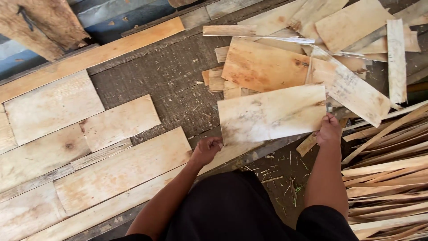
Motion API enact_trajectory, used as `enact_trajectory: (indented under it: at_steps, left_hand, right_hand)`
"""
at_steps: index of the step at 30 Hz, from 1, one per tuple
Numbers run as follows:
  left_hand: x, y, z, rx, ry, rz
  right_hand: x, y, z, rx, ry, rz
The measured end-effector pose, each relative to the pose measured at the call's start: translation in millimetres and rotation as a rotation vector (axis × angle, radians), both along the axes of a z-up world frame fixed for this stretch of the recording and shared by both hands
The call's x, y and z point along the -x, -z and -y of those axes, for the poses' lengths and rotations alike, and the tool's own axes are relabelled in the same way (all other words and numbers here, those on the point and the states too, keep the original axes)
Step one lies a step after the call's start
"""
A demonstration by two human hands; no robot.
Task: The recorder is selecting, fitting, and trimming thin wood veneers to cover a larger wooden panel on a workbench.
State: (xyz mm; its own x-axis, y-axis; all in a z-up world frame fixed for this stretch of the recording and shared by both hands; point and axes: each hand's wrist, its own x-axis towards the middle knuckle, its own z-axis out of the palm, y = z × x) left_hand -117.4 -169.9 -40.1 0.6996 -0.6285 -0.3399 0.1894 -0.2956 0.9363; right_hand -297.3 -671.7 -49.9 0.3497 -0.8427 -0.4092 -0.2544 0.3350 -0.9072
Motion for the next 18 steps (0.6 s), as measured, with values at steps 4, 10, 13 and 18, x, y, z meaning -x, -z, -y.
enact_trajectory:
  at_steps: [4, 10, 13, 18]
  left_hand:
    - [-22, -1, 31, -0.123, -0.196, 0.104]
    - [-74, -13, 78, -0.211, -0.372, 0.308]
    - [-104, -3, 106, -0.278, -0.379, 0.443]
    - [-145, 16, 146, -0.279, -0.382, 0.527]
  right_hand:
    - [2, 6, 38, -0.078, 0.109, 0.131]
    - [-16, -15, 44, -0.335, 0.515, 0.448]
    - [-9, 55, 96, -0.388, 0.514, 0.671]
    - [-17, 95, 152, -0.391, 0.592, 0.737]
